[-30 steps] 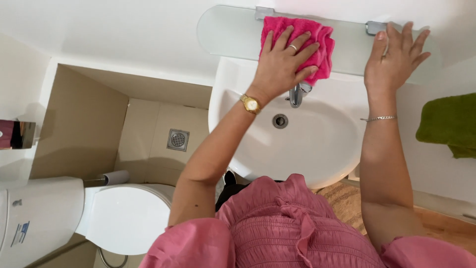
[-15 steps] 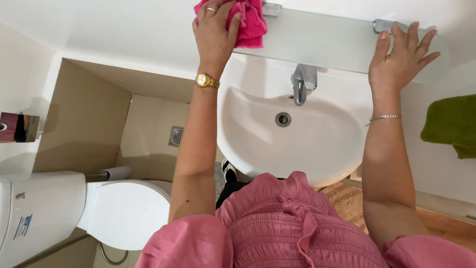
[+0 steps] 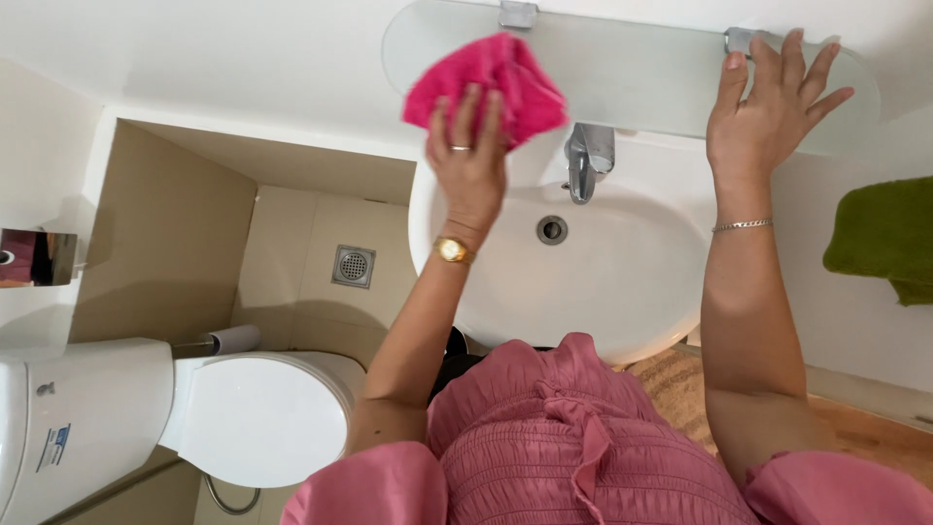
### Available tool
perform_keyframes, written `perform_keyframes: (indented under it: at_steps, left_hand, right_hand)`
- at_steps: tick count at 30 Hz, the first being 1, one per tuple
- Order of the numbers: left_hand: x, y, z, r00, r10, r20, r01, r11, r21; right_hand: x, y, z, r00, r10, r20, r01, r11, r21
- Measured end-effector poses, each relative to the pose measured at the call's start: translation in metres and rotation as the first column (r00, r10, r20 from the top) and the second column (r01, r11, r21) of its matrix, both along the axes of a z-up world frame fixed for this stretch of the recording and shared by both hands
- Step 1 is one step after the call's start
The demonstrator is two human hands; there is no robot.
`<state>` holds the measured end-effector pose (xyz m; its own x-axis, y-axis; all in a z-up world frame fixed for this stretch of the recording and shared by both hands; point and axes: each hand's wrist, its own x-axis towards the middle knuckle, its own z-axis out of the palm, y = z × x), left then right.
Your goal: The person cleans a bathroom sink and a glass shelf using a pink cloth. They wipe the glass shelf above the sink, then rinse the cloth under the faucet and wring it out. The person proceeds to wipe the sink basin and the faucet area thoroughly.
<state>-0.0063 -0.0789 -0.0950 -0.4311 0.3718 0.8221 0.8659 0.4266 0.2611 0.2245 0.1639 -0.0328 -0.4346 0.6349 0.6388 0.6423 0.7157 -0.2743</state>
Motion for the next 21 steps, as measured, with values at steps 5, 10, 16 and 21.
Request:
perform_keyframes:
  at_steps: [5, 10, 16, 21]
  left_hand:
    - [0.08, 0.051, 0.029, 0.994, -0.079, -0.069, 0.057, 0.958, -0.282]
    - [0.122, 0.111, 0.048, 0.972, -0.236, -0.012, 0.209, 0.884, -0.419]
    - [0.038, 0.101, 0.096, 0.731, -0.666, 0.149, 0.671, 0.741, 0.021]
    - [-0.033, 0.068, 0.089, 0.745, -0.498, 0.443, 0.404, 0.866, 0.294]
  right_hand:
    - [-0.002, 0.0, 0.003, 0.999, 0.003, -0.051, -0.004, 1.0, -0.029]
    - [-0.003, -0.005, 0.027, 0.982, -0.039, -0.185, 0.001, 0.979, -0.204]
    - [0.009, -0.048, 0.048, 0.927, 0.237, -0.292, -0.263, 0.963, -0.053]
    - [-0.023, -0.09, 0.046, 0.934, 0.256, 0.249, -0.228, 0.964, -0.137]
